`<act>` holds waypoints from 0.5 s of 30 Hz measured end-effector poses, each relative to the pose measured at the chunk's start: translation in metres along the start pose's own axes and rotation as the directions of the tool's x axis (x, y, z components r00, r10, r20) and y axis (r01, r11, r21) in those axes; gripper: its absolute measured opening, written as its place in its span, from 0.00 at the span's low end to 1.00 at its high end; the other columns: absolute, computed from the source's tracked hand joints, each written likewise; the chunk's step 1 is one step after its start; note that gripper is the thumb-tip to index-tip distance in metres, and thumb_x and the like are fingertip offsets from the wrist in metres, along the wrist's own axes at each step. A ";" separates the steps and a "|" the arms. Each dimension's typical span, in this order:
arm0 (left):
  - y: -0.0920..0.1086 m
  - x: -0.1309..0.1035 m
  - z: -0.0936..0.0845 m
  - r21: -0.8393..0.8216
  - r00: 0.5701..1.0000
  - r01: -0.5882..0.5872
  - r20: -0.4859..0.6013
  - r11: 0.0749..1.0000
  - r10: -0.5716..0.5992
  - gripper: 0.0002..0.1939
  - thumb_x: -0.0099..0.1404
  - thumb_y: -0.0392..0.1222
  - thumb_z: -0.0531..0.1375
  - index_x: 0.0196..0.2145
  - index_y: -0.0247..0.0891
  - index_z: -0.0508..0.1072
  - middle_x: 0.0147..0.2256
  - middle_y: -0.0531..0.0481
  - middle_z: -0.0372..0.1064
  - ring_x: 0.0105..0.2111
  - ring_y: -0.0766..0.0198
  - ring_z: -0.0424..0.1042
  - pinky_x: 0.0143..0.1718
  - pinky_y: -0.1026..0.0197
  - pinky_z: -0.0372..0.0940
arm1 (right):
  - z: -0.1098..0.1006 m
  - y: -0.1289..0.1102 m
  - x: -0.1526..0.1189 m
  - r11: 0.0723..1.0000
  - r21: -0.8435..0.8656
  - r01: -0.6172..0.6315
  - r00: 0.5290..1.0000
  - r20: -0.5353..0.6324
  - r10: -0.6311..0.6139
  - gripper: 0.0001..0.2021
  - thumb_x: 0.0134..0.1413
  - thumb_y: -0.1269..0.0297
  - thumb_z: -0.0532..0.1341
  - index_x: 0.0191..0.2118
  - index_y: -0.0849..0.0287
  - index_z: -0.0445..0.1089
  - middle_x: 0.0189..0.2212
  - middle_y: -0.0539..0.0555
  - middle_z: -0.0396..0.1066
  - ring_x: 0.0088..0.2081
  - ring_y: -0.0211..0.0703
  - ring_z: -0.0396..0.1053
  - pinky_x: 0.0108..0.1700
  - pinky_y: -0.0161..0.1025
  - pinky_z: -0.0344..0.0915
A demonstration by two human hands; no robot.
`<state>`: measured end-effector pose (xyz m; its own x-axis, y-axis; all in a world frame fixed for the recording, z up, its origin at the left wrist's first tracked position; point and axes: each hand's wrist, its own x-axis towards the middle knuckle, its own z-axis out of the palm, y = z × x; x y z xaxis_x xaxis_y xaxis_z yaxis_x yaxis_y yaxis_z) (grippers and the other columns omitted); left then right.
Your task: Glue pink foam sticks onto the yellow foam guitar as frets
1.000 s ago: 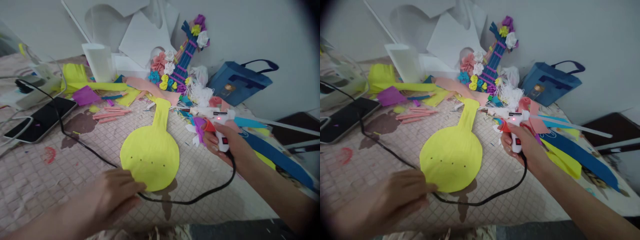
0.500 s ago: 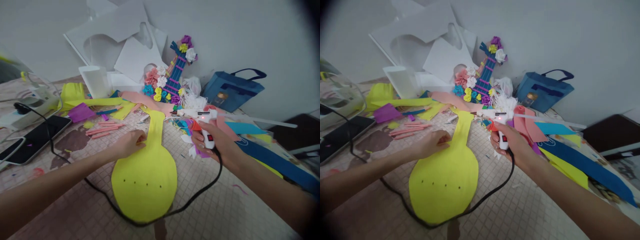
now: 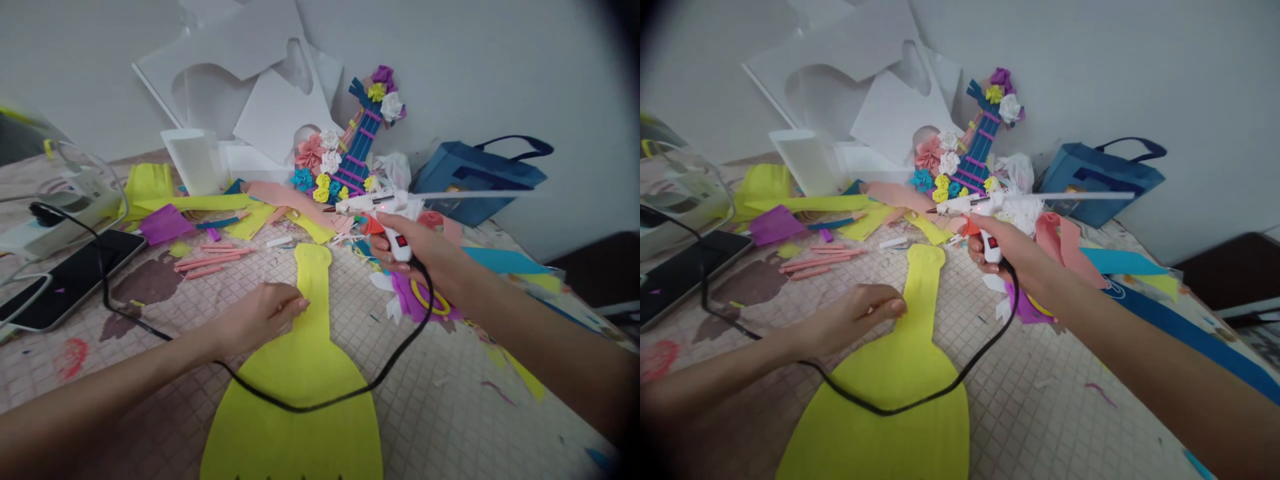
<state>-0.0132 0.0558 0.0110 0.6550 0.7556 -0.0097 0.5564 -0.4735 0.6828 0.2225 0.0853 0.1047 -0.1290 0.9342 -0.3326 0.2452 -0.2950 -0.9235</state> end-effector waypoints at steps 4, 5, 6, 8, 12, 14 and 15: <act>0.002 0.003 0.011 -0.008 0.963 -0.264 -0.062 0.964 0.263 0.19 0.71 0.45 0.44 0.42 0.35 0.71 0.43 0.44 0.70 0.44 0.59 0.67 0.47 0.58 0.60 | -0.009 0.000 0.020 0.864 -0.485 0.137 0.991 0.071 -0.117 0.14 0.56 0.58 0.57 0.23 0.58 0.59 0.14 0.48 0.60 0.15 0.32 0.57 0.15 0.31 0.51; 0.002 0.003 0.013 0.009 0.947 -0.316 -0.059 0.949 0.316 0.18 0.71 0.45 0.44 0.43 0.35 0.70 0.45 0.44 0.70 0.47 0.59 0.66 0.50 0.56 0.59 | -0.009 0.003 0.024 0.802 -0.576 0.160 0.987 0.114 -0.115 0.13 0.55 0.59 0.58 0.24 0.58 0.61 0.14 0.48 0.61 0.16 0.33 0.59 0.16 0.30 0.53; 0.001 0.003 0.015 0.026 0.937 -0.346 -0.050 0.938 0.347 0.18 0.71 0.44 0.44 0.44 0.35 0.70 0.47 0.44 0.69 0.49 0.58 0.65 0.52 0.55 0.58 | -0.008 0.005 0.028 0.746 -0.642 0.176 0.983 0.151 -0.102 0.11 0.55 0.58 0.58 0.27 0.59 0.63 0.13 0.48 0.62 0.16 0.33 0.59 0.16 0.30 0.53; -0.002 0.001 0.020 0.054 0.931 -0.361 -0.029 0.931 0.363 0.17 0.71 0.44 0.45 0.44 0.35 0.70 0.47 0.44 0.69 0.49 0.58 0.65 0.52 0.54 0.58 | -0.003 0.011 0.033 0.667 -0.720 0.193 0.979 0.189 -0.079 0.10 0.55 0.57 0.58 0.33 0.60 0.65 0.13 0.47 0.63 0.15 0.34 0.60 0.15 0.30 0.53; -0.008 -0.001 0.025 0.088 0.930 -0.365 -0.015 0.927 0.368 0.18 0.71 0.45 0.45 0.43 0.35 0.71 0.47 0.44 0.69 0.50 0.58 0.65 0.53 0.54 0.57 | 0.009 0.019 0.041 0.574 -0.782 0.242 0.969 0.223 -0.105 0.11 0.56 0.59 0.56 0.38 0.62 0.65 0.13 0.46 0.63 0.13 0.34 0.60 0.15 0.29 0.54; -0.010 -0.001 0.026 0.093 0.929 -0.368 -0.017 0.925 0.371 0.18 0.71 0.45 0.46 0.43 0.35 0.71 0.48 0.44 0.69 0.50 0.57 0.65 0.53 0.54 0.57 | 0.012 0.020 0.044 0.549 -0.795 0.257 0.966 0.228 -0.121 0.11 0.56 0.60 0.56 0.37 0.63 0.66 0.14 0.47 0.63 0.13 0.33 0.60 0.15 0.30 0.55; -0.010 -0.001 0.027 0.093 0.929 -0.368 -0.017 0.925 0.371 0.18 0.71 0.46 0.46 0.43 0.35 0.71 0.48 0.44 0.69 0.50 0.57 0.65 0.53 0.54 0.57 | 0.012 0.020 0.045 0.542 -0.799 0.259 0.966 0.227 -0.126 0.11 0.56 0.59 0.56 0.37 0.63 0.66 0.14 0.47 0.63 0.13 0.34 0.60 0.15 0.30 0.55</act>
<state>-0.0058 0.0477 -0.0153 0.8057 0.5339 0.2565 0.3215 -0.7579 0.5677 0.2100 0.1192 0.0686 -0.3740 0.8937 -0.2480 0.8676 0.2425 -0.4341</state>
